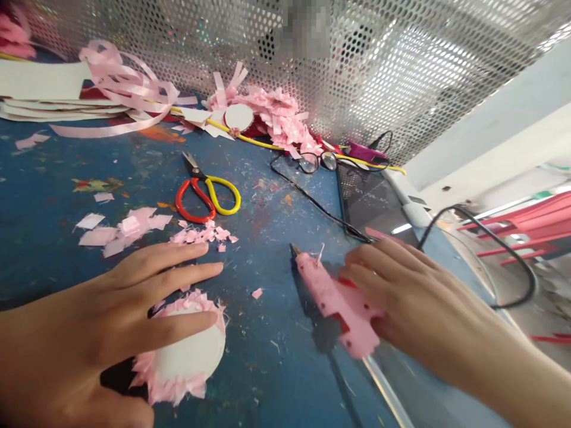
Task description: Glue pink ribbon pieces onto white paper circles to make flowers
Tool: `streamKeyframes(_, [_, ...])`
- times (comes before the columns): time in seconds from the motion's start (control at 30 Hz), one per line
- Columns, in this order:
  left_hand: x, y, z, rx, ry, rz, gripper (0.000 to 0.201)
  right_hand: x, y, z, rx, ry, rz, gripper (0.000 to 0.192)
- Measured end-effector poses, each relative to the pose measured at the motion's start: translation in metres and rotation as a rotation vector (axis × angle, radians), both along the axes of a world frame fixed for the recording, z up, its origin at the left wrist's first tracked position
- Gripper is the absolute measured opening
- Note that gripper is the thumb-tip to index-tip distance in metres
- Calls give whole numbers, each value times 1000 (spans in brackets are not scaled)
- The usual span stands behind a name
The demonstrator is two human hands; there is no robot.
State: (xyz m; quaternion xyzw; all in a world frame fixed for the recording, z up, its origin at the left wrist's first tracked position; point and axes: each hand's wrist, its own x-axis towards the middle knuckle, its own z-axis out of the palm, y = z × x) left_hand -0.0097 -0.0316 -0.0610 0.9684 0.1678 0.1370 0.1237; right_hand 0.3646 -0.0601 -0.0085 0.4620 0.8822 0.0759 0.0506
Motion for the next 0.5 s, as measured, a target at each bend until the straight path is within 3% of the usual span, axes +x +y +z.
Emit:
streamKeyframes(0.13, [2,-2,-1,-59,-30,7,61,-10,18,17,-83,75,-17,29])
streamKeyframes(0.23, [3,-5,-1,-114,-62,34,62,-47,14,23,82,281,-6,11])
streamKeyframes(0.27, [3,-5,-1,-117,-59,17,62,-63,13,22,104,331,24,10])
streamKeyframes(0.37, [3,-5,-1,-86,-58,-8,65,-102,10,11,-34,247,134,18])
streamKeyframes(0.5, [3,-4,-2,-73,-84,-3,60,-117,14,0,-136,160,167,20])
